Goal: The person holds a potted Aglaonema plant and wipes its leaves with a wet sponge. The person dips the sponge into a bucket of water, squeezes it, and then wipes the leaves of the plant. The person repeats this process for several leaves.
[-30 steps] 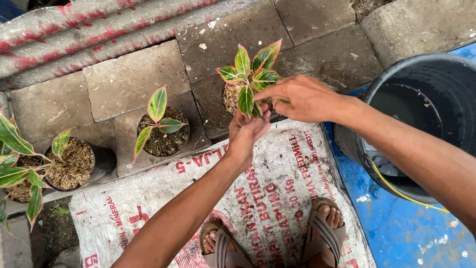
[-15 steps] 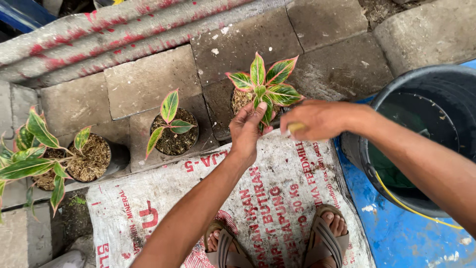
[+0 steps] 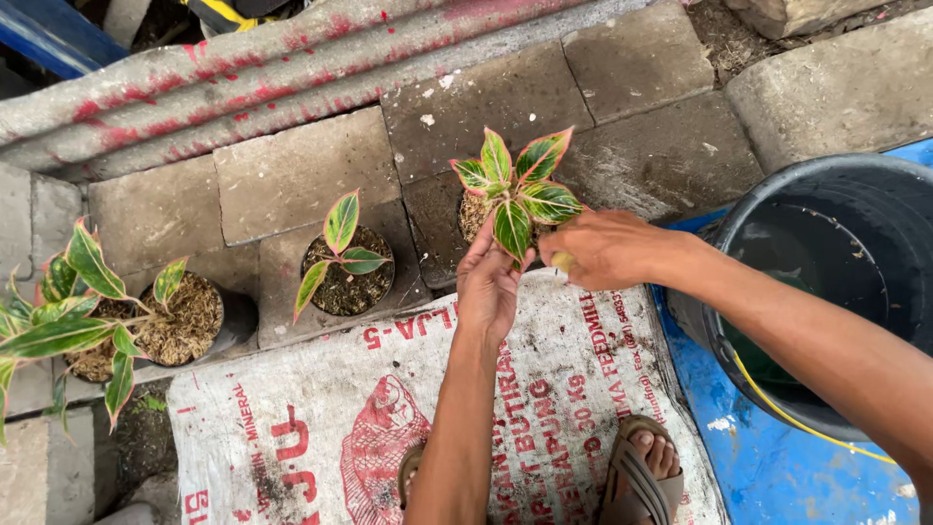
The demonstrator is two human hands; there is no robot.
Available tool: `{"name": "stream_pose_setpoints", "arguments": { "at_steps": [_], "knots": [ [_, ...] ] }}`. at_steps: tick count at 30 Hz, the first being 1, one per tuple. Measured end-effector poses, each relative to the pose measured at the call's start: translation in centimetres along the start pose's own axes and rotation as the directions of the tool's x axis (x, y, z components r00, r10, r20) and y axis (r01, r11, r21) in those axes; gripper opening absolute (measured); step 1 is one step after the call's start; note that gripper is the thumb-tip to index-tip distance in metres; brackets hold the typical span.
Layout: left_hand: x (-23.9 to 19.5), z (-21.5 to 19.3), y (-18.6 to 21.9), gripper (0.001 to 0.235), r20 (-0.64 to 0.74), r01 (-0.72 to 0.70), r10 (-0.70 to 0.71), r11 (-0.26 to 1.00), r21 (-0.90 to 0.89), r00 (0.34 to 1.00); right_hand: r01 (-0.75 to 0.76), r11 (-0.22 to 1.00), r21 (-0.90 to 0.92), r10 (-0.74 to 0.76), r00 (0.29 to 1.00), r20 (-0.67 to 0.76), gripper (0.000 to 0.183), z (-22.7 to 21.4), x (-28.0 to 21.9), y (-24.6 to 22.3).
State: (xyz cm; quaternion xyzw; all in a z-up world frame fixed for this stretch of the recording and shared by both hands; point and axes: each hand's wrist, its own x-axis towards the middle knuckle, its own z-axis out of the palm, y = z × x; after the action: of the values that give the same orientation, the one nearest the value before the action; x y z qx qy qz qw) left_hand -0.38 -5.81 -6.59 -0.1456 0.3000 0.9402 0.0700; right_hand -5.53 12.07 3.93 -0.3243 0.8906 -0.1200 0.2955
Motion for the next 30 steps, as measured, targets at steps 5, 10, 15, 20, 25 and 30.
{"name": "stream_pose_setpoints", "arguments": {
  "at_steps": [5,10,15,20,25,30],
  "knots": [
    [1.0,-0.9,-1.4,0.041,-0.126,-0.071,0.086,0.991,0.113,0.988,0.113,0.994,-0.004,-0.112,0.986,-0.121,0.038,-1.1,0.2,-0.9],
    [1.2,-0.7,-2.2,0.031,-0.293,-0.024,0.104,0.964,0.263,0.95,0.129,0.941,0.314,-0.025,0.948,-0.317,0.057,-1.9,0.4,-1.3],
    [0.7,0.1,-1.8,0.035,-0.342,0.009,0.092,0.959,0.283,0.935,0.142,0.94,0.31,0.044,0.85,-0.525,0.037,-0.4,1.4,-1.6],
    [0.3,0.7,-1.0,0.035,-0.313,0.018,0.044,0.981,0.192,0.949,0.243,0.965,0.095,-0.121,0.739,-0.663,0.034,0.8,1.8,-0.9],
    [0.3,0.6,-1.5,0.035,-0.285,0.013,0.04,0.983,0.183,0.958,0.291,0.941,0.173,-0.084,0.696,-0.713,0.039,2.4,1.7,-0.4],
    [0.2,0.3,-1.6,0.029,-0.213,-0.002,0.032,0.99,0.138,0.976,0.257,0.92,-0.297,-0.392,0.65,-0.651,0.028,3.3,2.1,0.2]
  ]
}}
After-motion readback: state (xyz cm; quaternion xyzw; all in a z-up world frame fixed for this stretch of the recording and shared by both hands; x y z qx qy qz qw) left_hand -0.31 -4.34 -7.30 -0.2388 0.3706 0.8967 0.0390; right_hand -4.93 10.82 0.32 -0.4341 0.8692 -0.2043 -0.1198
